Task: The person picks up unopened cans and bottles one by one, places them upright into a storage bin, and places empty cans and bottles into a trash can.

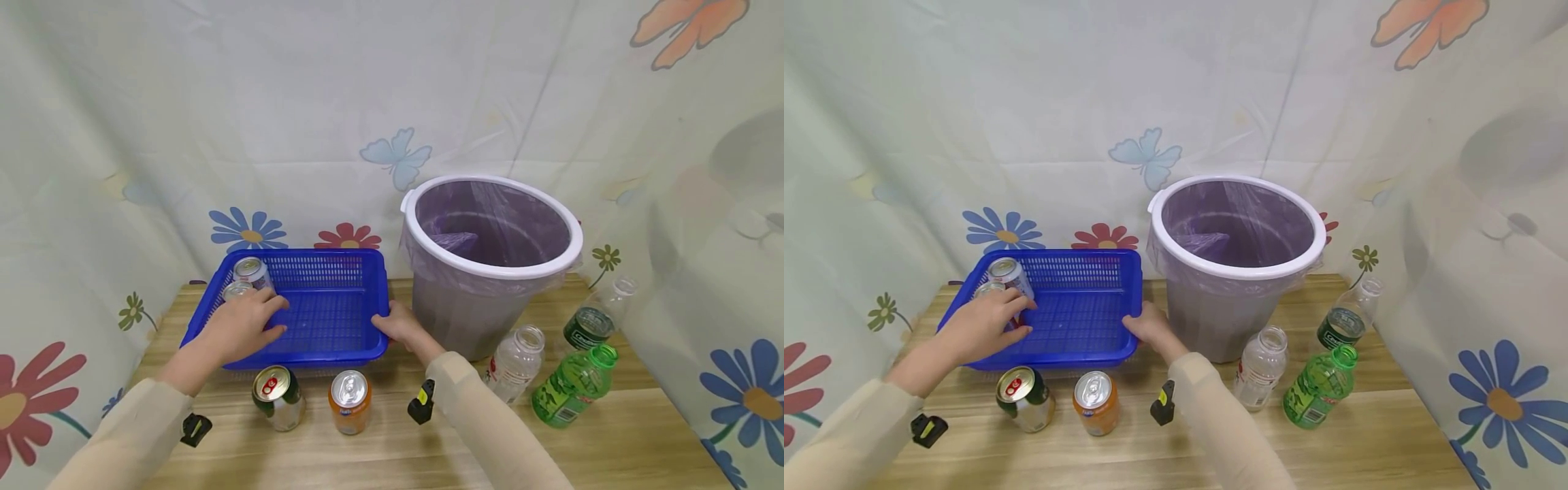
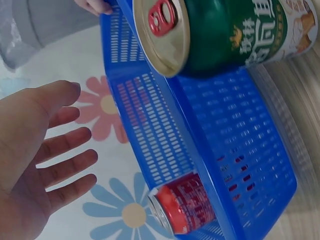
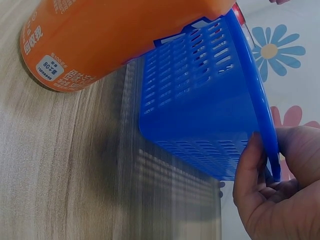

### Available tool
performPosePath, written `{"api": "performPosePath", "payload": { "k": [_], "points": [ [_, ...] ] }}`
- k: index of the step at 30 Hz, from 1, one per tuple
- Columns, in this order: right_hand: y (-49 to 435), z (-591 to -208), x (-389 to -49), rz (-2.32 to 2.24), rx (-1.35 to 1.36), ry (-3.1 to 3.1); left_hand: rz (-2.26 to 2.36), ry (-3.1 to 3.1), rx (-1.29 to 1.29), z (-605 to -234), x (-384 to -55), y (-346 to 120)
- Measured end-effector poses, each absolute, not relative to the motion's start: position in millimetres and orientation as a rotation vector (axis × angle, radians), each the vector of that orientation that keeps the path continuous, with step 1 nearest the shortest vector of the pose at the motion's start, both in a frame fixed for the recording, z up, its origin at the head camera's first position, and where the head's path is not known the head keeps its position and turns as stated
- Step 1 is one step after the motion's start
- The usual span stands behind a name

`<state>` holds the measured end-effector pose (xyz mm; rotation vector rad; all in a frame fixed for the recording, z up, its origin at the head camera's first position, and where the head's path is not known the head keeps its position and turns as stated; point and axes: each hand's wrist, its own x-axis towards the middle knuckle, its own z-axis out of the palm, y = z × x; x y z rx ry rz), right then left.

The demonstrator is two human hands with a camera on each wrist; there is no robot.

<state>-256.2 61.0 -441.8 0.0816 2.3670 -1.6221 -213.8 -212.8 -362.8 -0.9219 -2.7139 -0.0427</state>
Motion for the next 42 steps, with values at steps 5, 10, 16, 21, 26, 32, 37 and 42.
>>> {"api": "performPosePath", "payload": {
  "k": [5, 10, 16, 21, 26, 32, 37, 42],
  "points": [
    [60.7, -442.3, -256.4, -1.617, 0.084, 2.377, -0.061, -2.692, -0.937, -363.8, -206.7, -209.0],
    [60.8, -443.6, -256.1, -1.617, 0.078, 2.389, -0.079, -2.675, -0.95, -367.4, -200.0, -207.9],
    [60.8, -442.5, -255.1, -1.616, 0.084, 2.36, -0.098, -2.663, -0.965, -369.2, -188.3, -206.5],
    [60.6, -441.2, -254.8, -1.611, 0.086, 2.354, -0.099, -2.662, -0.992, -369.5, -177.9, -204.3],
    [60.6, -440.8, -255.6, -1.593, 0.085, 2.39, -0.109, -2.661, -1.025, -373.4, -168.5, -202.1],
    [61.2, -439.1, -256.2, -1.569, 0.103, 2.414, -0.13, -2.618, -1.068, -384.4, -158.6, -200.1],
    [60.5, -438.5, -256.1, -1.588, 0.099, 2.396, -0.149, -2.627, -1.04, -391.6, -151.0, -199.0],
    [60.7, -440.0, -256.6, -1.596, 0.106, 2.383, -0.153, -2.689, -1.011, -397.1, -141.8, -199.3]
  ]
}}
